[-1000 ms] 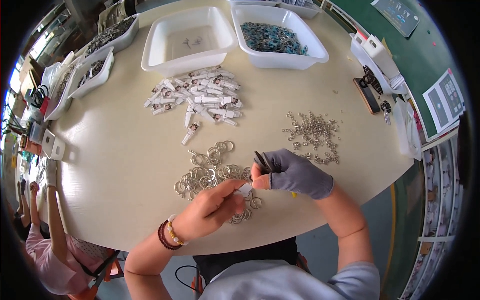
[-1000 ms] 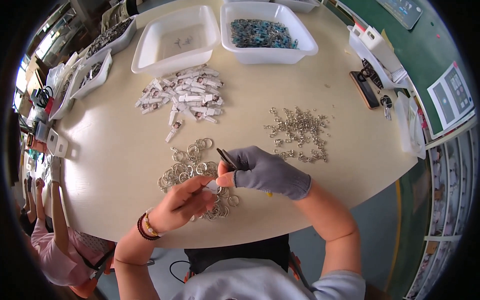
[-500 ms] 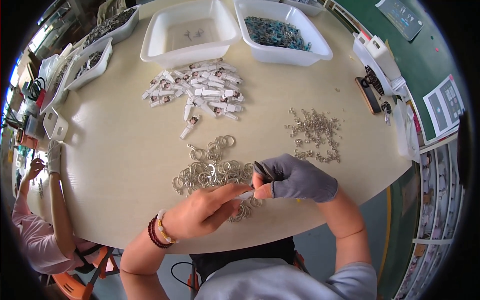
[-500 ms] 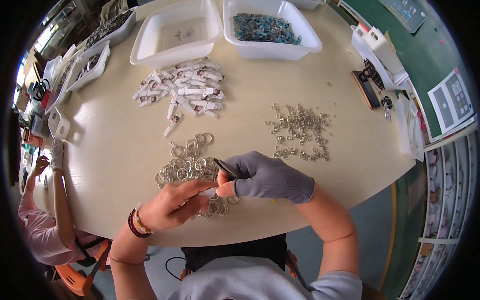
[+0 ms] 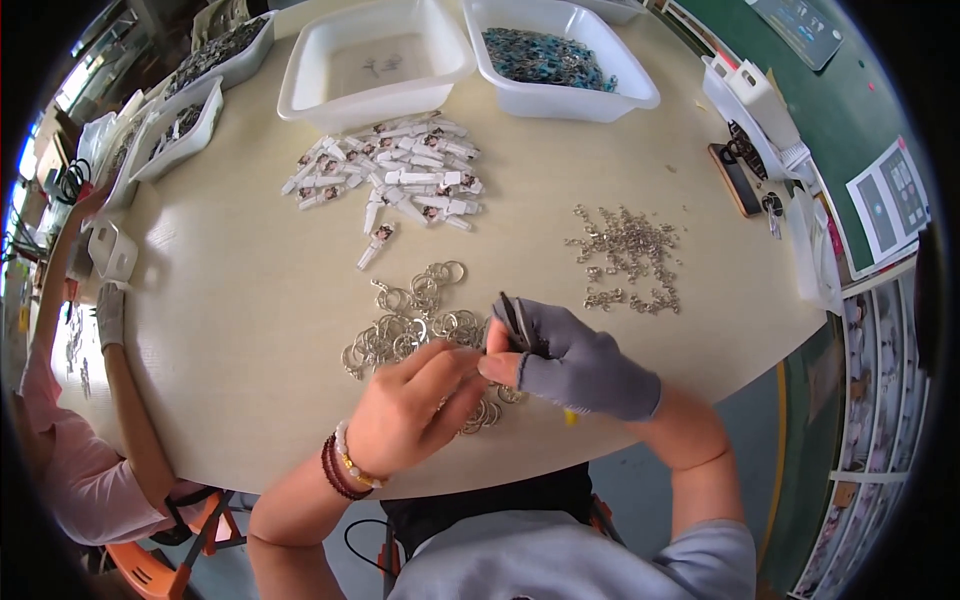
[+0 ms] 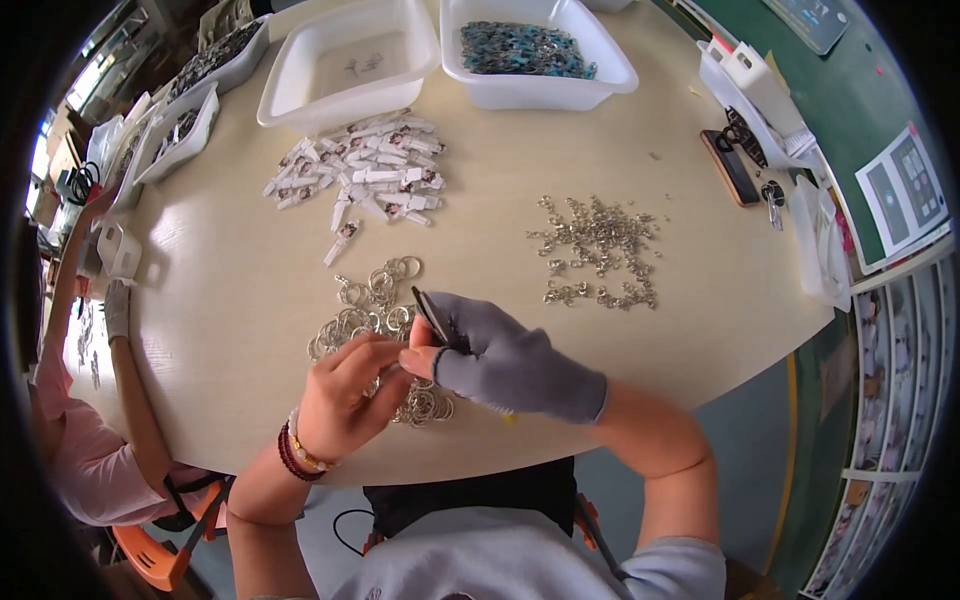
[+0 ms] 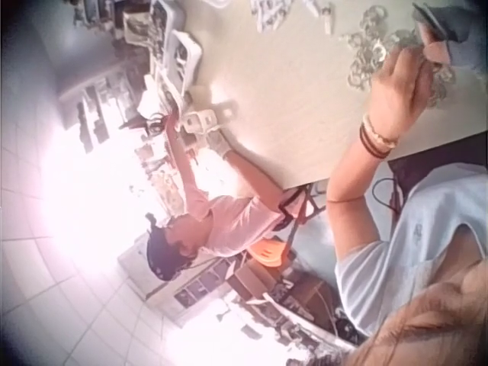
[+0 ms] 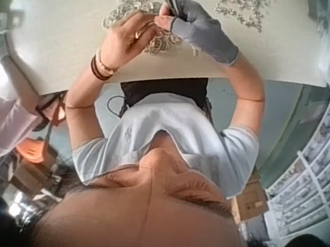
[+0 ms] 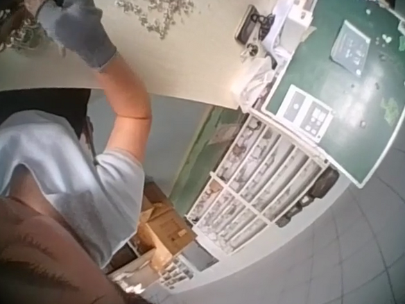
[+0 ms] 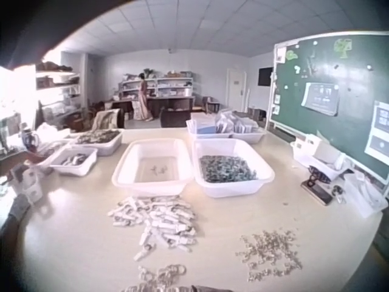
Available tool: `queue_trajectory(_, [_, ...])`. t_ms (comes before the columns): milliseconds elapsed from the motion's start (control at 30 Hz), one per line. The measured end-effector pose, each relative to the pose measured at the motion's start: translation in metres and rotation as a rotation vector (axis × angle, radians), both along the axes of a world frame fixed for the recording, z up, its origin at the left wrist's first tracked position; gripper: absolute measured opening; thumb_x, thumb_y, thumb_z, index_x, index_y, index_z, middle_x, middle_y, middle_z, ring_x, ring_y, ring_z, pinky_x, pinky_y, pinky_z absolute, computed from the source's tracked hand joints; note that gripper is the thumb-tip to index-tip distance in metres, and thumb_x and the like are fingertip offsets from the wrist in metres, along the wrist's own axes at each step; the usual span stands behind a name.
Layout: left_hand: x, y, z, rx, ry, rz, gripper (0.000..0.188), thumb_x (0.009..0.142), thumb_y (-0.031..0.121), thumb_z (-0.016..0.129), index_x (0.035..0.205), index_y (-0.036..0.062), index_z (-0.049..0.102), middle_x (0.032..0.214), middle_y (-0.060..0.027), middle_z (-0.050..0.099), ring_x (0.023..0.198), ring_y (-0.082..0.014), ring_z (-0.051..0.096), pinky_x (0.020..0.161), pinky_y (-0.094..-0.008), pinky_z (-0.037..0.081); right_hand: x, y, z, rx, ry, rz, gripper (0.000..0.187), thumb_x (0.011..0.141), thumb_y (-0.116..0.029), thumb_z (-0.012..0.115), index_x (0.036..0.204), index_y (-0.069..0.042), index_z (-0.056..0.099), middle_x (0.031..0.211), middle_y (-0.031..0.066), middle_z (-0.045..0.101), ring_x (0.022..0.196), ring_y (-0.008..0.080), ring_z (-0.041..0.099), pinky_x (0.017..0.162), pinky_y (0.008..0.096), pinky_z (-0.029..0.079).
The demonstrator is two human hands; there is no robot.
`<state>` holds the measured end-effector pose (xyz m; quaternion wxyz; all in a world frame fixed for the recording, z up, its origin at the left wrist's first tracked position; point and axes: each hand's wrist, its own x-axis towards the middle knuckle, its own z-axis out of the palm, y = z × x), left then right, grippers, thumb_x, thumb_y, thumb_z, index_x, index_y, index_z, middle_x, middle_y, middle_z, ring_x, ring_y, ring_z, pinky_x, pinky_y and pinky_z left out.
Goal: The person assembles keychains by attaching metal rings to plastic charms using pliers.
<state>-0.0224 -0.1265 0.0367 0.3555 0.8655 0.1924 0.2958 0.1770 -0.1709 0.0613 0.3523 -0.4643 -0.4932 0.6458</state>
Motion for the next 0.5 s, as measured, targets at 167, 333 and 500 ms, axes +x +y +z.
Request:
queue_trajectory(167, [0.006, 0.002, 0.0, 0.301, -0.07, 0.173, 0.03, 0.078, -0.001, 0.066, 0.107, -0.0001, 0.06, 0.088, -0.0108, 0.064, 0.064, -0.0234, 0.063, 0.05, -0.0306, 0.049, -0.022, -0.009, -0.015, 0.257, 0.031, -0.311, 0.011, 0.092, -0.009, 0.059, 0.086, -0.005, 0.05, 0.069, -0.0037, 0.045, 0.064, 0.0036, 0.039, 0.057, 0.0202, 0.034])
queue_trajectory(333, [0.001, 0.003, 0.006, 0.273, -0.073, 0.221, 0.026, 0.078, -0.003, 0.065, 0.103, -0.0018, 0.062, 0.087, -0.0116, 0.064, 0.063, -0.0227, 0.063, 0.051, -0.0298, 0.05, -0.023, -0.008, -0.027, 0.585, -0.114, -0.348, 0.008, 0.091, -0.001, 0.058, 0.088, -0.003, 0.05, 0.075, -0.0003, 0.046, 0.065, 0.0052, 0.039, 0.059, 0.0215, 0.037])
queue_trajectory(500, [-0.009, 0.024, -0.006, 0.121, -0.293, 0.354, 0.019, 0.081, -0.005, 0.061, 0.1, -0.0045, 0.063, 0.08, -0.0142, 0.063, 0.06, -0.0207, 0.06, 0.054, -0.0273, 0.047, 0.011, -0.006, -0.053, 0.835, -0.342, -0.276, 0.015, 0.085, 0.004, 0.06, 0.095, -0.001, 0.051, 0.085, 0.0075, 0.05, 0.076, 0.0176, 0.053, 0.078, 0.0298, 0.045])
